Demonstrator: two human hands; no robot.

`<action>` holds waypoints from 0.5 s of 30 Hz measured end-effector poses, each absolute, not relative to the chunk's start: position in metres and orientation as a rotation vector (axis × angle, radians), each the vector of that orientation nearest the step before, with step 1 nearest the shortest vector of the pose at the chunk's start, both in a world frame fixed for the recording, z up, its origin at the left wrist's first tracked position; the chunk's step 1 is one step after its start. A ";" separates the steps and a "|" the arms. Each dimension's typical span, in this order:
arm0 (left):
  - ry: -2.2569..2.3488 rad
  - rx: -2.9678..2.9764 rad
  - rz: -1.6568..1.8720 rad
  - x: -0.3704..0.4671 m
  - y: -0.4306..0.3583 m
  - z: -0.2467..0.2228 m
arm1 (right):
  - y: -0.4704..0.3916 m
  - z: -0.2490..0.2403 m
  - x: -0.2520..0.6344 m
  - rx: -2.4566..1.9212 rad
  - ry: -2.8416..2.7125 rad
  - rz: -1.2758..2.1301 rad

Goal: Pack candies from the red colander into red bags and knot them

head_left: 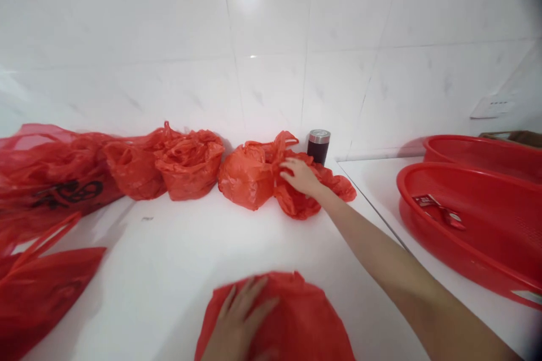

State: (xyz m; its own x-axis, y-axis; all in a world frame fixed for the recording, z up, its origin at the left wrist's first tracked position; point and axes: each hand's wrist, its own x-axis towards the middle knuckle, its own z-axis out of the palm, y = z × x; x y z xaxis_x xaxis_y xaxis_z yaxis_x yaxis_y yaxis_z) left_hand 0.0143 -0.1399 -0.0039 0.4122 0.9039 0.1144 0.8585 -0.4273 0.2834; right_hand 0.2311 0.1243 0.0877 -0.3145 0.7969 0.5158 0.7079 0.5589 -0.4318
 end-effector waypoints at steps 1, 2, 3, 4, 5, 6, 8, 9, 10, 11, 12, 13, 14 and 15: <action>1.528 2.458 0.391 0.014 -0.128 -0.001 | 0.108 0.097 0.233 -1.181 -2.055 0.137; 1.509 2.420 0.429 0.014 -0.115 0.001 | 0.088 0.106 0.234 -1.160 -2.041 0.123; 1.480 2.388 0.472 0.014 -0.104 0.004 | 0.065 0.115 0.235 -1.119 -2.026 0.111; 1.450 2.356 0.524 0.015 -0.094 0.006 | 0.039 0.123 0.235 -1.001 -2.006 0.113; 1.418 2.323 0.592 0.016 -0.085 0.010 | 0.011 0.129 0.234 -0.882 -2.042 0.138; 1.384 2.283 0.657 0.017 -0.079 0.015 | -0.016 0.133 0.232 -0.777 -2.135 0.180; 1.312 2.177 0.762 0.018 -0.073 0.028 | -0.064 0.132 0.229 -0.608 -2.337 0.149; 1.273 2.116 0.803 0.019 -0.072 0.037 | -0.081 0.127 0.229 -0.562 -2.452 0.110; 1.241 2.050 0.841 0.019 -0.074 0.046 | -0.093 0.119 0.230 -0.554 -2.556 0.056; 1.220 1.974 0.862 0.018 -0.076 0.054 | -0.098 0.110 0.232 -0.589 -2.645 0.000; 1.207 1.881 0.859 0.017 -0.078 0.061 | -0.099 0.101 0.236 -0.657 -2.706 -0.058; 1.195 1.765 0.838 0.015 -0.079 0.066 | -0.095 0.091 0.241 -0.757 -2.740 -0.105; 1.177 1.628 0.812 0.012 -0.080 0.069 | -0.088 0.084 0.246 -0.870 -2.753 -0.135; 1.149 1.484 0.787 0.009 -0.080 0.071 | -0.080 0.078 0.252 -0.983 -2.751 -0.138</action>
